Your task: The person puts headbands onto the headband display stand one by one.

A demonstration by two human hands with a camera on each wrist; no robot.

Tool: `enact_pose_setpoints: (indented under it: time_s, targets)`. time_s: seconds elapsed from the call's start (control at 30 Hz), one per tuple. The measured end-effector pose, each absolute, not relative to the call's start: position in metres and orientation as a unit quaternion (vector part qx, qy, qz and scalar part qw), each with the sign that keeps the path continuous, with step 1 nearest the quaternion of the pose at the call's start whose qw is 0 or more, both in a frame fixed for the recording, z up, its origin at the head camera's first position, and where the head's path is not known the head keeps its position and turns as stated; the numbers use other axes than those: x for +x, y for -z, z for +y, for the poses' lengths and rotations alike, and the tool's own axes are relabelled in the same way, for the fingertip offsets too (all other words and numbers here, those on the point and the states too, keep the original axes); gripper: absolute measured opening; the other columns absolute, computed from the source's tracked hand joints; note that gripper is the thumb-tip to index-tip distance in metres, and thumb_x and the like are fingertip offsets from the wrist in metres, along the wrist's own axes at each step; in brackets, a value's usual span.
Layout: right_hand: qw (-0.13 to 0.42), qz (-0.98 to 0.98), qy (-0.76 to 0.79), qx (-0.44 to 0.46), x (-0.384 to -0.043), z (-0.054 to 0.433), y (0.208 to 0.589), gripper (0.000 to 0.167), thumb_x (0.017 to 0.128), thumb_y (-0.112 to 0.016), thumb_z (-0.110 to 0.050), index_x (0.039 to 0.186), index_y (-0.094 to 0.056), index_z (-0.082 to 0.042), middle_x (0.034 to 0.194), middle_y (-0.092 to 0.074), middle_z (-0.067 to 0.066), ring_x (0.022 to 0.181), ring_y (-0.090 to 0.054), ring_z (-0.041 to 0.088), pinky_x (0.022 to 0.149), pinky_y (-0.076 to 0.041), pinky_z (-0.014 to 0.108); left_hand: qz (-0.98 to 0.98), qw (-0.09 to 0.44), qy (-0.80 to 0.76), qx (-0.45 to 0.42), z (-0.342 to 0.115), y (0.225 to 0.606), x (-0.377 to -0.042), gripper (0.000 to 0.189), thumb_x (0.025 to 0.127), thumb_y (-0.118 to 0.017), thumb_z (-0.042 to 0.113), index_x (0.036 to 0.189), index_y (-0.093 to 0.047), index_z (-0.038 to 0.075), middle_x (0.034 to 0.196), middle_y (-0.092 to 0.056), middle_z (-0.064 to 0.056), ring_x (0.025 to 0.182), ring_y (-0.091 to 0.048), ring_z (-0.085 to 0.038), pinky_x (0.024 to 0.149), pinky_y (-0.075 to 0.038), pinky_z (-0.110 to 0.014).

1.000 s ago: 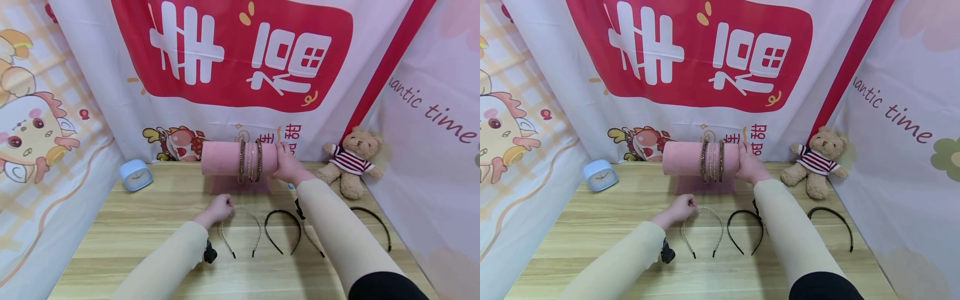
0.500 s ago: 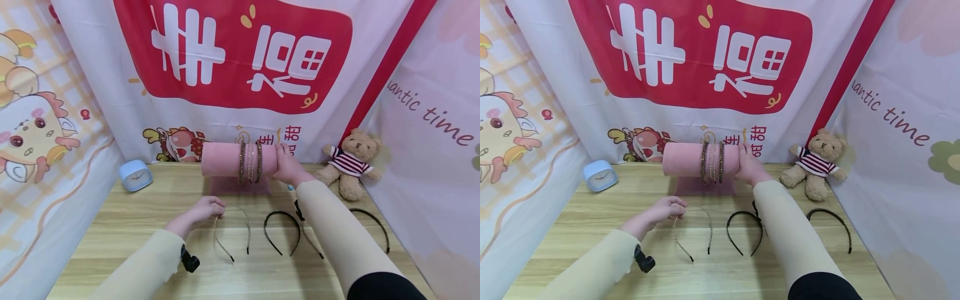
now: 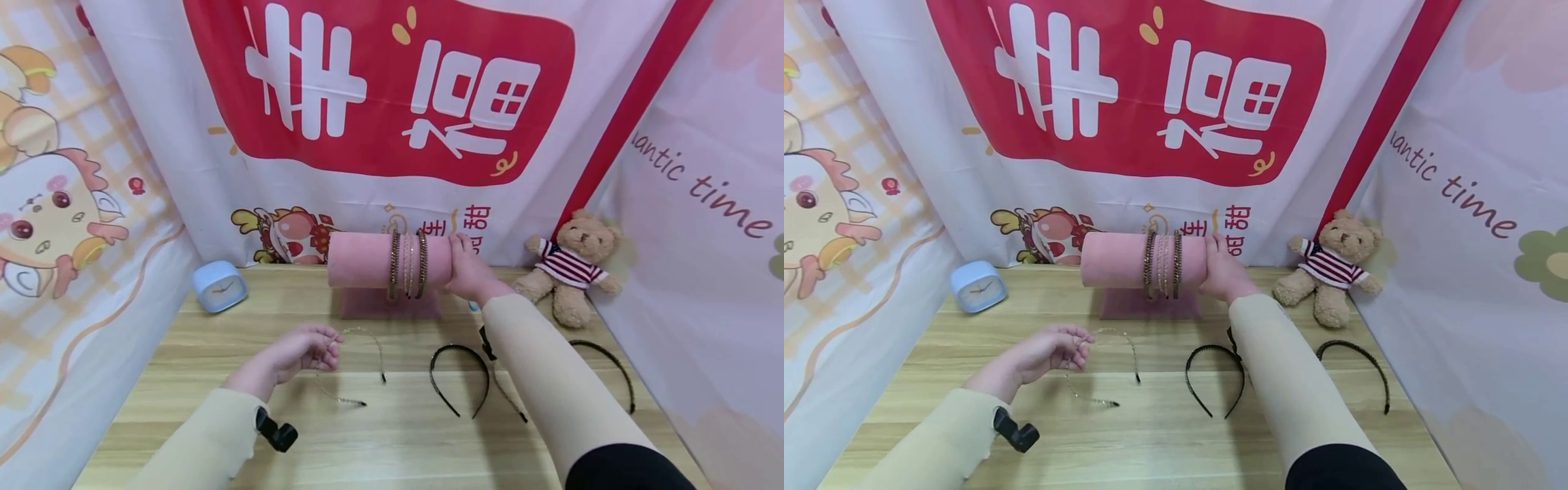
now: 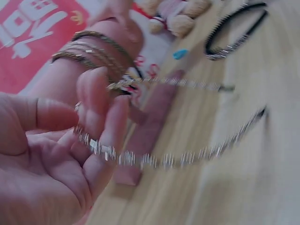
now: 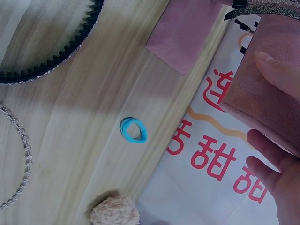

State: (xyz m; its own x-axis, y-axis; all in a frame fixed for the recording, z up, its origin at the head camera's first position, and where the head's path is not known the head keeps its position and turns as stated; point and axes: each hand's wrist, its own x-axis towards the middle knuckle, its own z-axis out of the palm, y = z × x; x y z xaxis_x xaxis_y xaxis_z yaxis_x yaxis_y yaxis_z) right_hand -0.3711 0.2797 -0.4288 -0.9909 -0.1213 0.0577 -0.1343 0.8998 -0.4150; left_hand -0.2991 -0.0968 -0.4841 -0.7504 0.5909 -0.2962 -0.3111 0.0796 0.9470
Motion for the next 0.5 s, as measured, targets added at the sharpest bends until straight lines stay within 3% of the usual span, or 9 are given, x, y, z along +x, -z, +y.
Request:
enact_pose_setpoints:
  time_s: [0.17,0.37,0.5]
  targets:
    - [0.013,-0.977,-0.205,0.061,-0.373,0.28,0.429,0.128,0.066,-0.089,-0.014,0.159,-0.001,-0.009,0.16,-0.004,0.021,0.122,-0.048,0.043,0.106,-0.04,0.049,0.629,0.297,-0.711,0.106,-0.11,0.468,-0.305,0.045,0.088,-0.044,-0.008,0.132,-0.043,-0.018,0.085,-0.061,-0.006,0.069,-0.06,-0.013,0.074,-0.056,-0.031]
    - [0.008,-0.976,-0.212,0.053,-0.376,0.28,0.43,0.131,0.064,-0.089,-0.01,0.159,0.0,-0.013,0.161,-0.003,0.018,0.121,-0.049,0.041,0.104,-0.042,0.048,0.606,0.219,-0.761,0.076,-0.124,0.451,-0.312,0.031,0.102,-0.045,0.005,0.13,-0.053,-0.007,0.087,-0.065,-0.002,0.069,-0.059,-0.009,0.071,-0.054,-0.027]
    - [0.006,-0.977,-0.208,0.054,-0.377,0.281,0.432,0.131,0.065,-0.089,-0.011,0.159,0.001,-0.012,0.161,-0.003,0.019,0.122,-0.049,0.041,0.104,-0.041,0.047,0.597,0.168,-0.782,0.065,-0.128,0.444,-0.319,0.03,0.106,-0.043,0.008,0.133,-0.051,-0.003,0.09,-0.065,0.0,0.071,-0.061,-0.008,0.072,-0.055,-0.025]
